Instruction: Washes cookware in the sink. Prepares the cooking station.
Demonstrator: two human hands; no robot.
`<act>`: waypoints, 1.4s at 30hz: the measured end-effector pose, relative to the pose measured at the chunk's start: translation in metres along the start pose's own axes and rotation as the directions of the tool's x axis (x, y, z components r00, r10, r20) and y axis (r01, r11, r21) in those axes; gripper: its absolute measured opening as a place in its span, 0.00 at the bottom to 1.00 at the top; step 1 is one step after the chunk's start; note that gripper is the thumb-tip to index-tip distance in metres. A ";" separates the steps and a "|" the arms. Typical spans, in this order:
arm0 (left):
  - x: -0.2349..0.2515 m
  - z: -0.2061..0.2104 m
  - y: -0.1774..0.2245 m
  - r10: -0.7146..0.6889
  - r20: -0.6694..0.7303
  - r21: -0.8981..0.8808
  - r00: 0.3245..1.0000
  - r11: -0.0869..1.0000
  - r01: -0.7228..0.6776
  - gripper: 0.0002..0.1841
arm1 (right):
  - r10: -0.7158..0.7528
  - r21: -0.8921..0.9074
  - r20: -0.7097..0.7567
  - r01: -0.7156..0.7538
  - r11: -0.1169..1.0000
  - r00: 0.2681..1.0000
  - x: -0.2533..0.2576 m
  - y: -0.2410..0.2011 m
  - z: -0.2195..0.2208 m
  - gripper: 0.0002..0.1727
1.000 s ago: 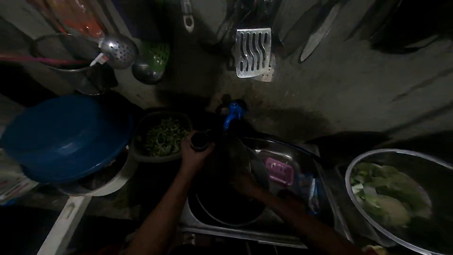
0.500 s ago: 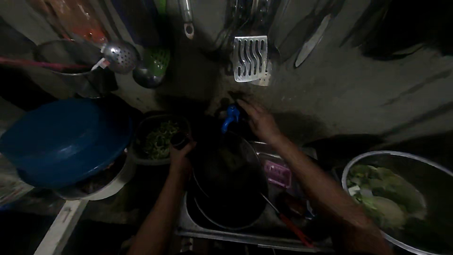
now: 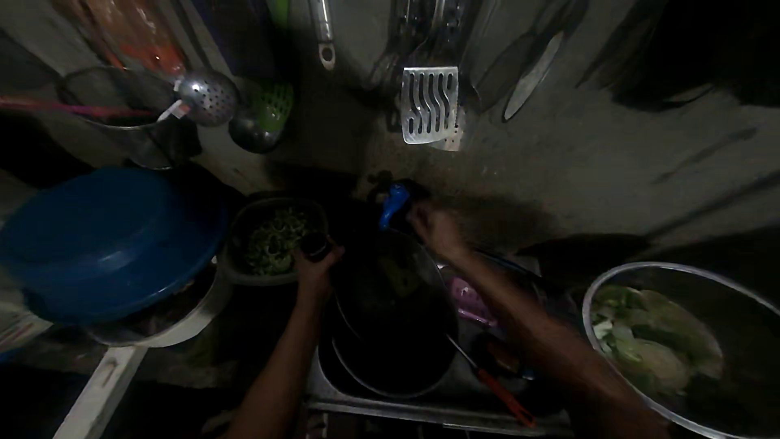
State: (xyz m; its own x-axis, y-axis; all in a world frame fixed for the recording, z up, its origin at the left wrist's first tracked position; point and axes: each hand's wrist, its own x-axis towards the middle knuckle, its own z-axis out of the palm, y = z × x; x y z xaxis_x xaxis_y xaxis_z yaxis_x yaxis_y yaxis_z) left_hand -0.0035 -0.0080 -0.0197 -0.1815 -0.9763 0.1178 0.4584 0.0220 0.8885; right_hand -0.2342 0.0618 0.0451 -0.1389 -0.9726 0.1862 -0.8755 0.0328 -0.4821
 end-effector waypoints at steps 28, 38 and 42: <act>-0.047 0.028 -0.005 0.049 0.178 0.115 0.983 0.991 -0.071 0.24 | 0.679 0.660 0.008 -0.514 0.547 0.734 -0.013 -0.035 0.115 0.31; -0.031 0.016 0.020 0.059 0.054 0.342 0.997 0.937 -0.074 0.28 | 0.148 0.200 0.444 -0.259 0.945 0.884 -0.162 -0.009 0.095 0.19; -0.053 0.018 0.019 0.152 0.228 0.243 0.962 0.947 -0.208 0.19 | 0.308 -0.166 0.264 -0.272 0.948 0.914 -0.116 0.040 0.102 0.26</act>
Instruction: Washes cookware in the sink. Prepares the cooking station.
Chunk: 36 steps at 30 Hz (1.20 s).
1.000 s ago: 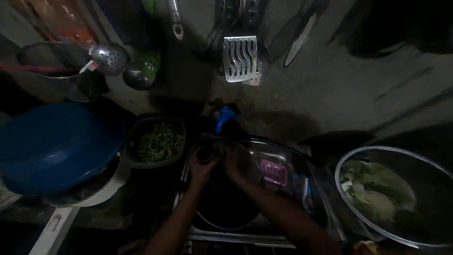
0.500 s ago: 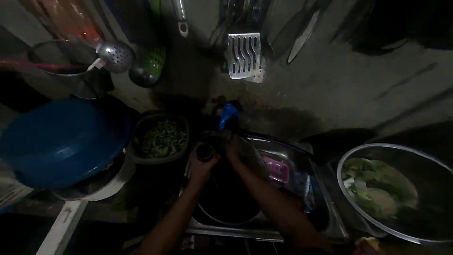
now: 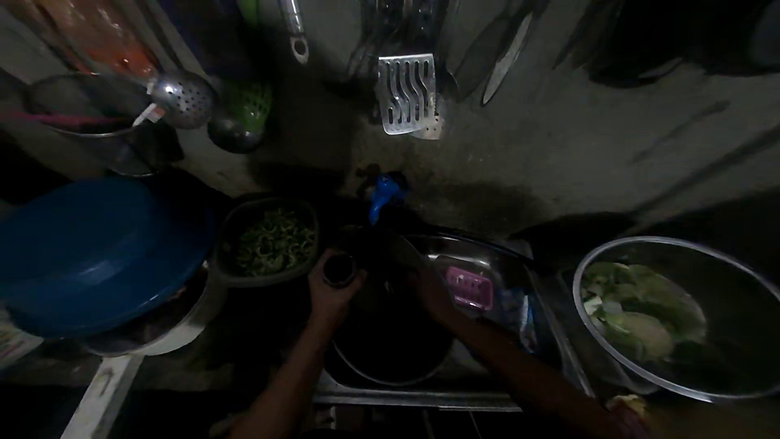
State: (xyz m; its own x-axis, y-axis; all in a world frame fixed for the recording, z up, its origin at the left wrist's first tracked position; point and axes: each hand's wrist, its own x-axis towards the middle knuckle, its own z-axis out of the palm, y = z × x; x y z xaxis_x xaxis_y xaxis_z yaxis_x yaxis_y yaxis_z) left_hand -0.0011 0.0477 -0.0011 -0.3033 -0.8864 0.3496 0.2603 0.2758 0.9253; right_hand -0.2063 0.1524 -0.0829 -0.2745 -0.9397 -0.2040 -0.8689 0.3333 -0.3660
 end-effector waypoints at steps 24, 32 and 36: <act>0.021 0.003 -0.010 -0.021 -0.167 -0.007 0.986 1.000 0.020 0.22 | -0.043 0.378 -0.079 0.070 0.923 0.996 0.012 -0.064 0.002 0.24; 0.027 -0.015 -0.005 -0.104 -0.242 0.016 0.965 0.994 0.111 0.30 | -0.264 0.402 0.203 0.166 0.901 0.943 -0.030 -0.069 -0.015 0.20; 0.019 -0.022 -0.006 -0.025 -0.202 -0.029 0.979 0.999 0.020 0.25 | -0.193 -0.013 0.068 0.195 0.981 0.979 0.007 -0.021 -0.012 0.21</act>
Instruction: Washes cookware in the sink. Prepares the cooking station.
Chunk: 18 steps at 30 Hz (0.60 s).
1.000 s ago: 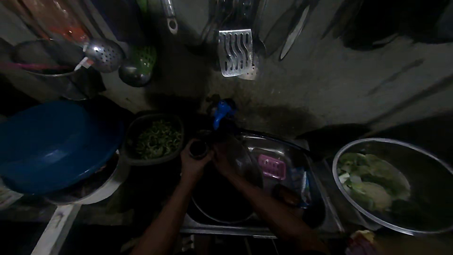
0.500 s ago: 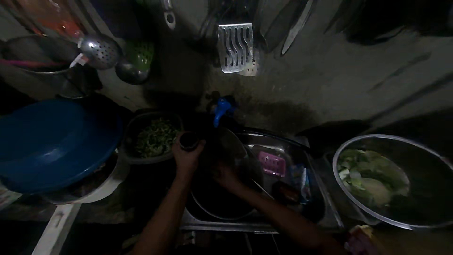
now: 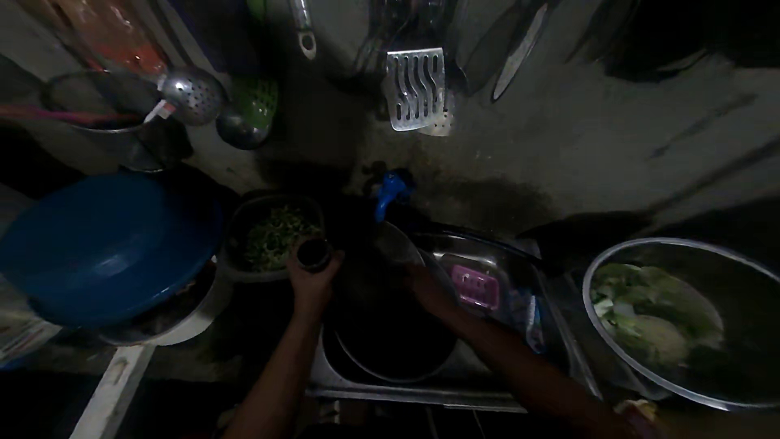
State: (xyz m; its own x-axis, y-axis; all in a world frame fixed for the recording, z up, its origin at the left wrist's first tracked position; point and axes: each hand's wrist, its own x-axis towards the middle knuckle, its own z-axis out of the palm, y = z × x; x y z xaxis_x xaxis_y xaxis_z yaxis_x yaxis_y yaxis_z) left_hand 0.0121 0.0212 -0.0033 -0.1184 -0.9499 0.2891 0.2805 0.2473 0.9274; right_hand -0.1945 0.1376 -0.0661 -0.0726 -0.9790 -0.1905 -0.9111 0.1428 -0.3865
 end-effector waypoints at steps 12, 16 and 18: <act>0.009 -0.009 -0.016 -0.224 0.163 -0.263 0.961 0.929 0.261 0.11 | -0.594 -0.042 -0.106 0.593 0.804 0.798 0.063 -0.067 -0.032 0.19; 0.013 -0.019 -0.020 -0.250 0.145 -0.287 0.957 0.915 0.283 0.08 | -0.432 -0.237 0.109 0.445 0.863 0.895 0.065 -0.026 -0.055 0.18; 0.017 -0.018 -0.016 -0.235 0.095 -0.277 0.967 0.927 0.253 0.08 | -0.295 -0.248 0.122 0.317 0.915 0.948 0.061 0.001 -0.047 0.19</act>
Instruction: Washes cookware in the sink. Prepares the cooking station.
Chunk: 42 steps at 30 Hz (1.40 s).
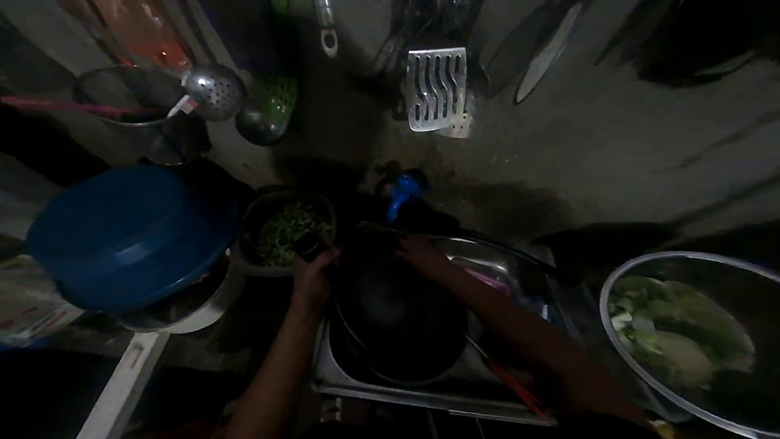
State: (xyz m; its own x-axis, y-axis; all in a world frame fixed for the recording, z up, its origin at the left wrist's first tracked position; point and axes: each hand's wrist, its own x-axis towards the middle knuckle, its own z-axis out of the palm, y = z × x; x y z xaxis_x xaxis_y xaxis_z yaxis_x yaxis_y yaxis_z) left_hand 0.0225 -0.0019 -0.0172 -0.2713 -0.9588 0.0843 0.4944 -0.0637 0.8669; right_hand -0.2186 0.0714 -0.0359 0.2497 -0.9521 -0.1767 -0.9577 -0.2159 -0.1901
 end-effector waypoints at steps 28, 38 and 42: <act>0.004 0.033 0.007 0.092 -0.033 0.170 0.995 0.982 -0.086 0.16 | 0.133 0.809 0.072 -0.136 0.572 0.989 -0.019 -0.110 -0.021 0.18; 0.008 0.030 0.013 0.159 -0.012 0.187 0.987 0.970 -0.155 0.18 | 0.045 0.703 -0.049 0.003 0.711 0.998 -0.016 -0.099 -0.006 0.18; 0.019 0.020 0.022 0.170 -0.028 0.187 0.985 0.969 -0.162 0.18 | -0.124 0.687 0.059 0.050 0.725 0.991 -0.033 -0.091 -0.005 0.15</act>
State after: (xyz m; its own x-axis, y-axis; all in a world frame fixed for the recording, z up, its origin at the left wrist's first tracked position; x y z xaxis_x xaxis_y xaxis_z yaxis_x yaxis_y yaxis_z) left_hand 0.0115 -0.0162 0.0133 -0.1603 -0.9630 0.2169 0.3689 0.1454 0.9180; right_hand -0.1402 0.1220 -0.0082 0.3746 -0.9036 -0.2079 -0.5832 -0.0553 -0.8104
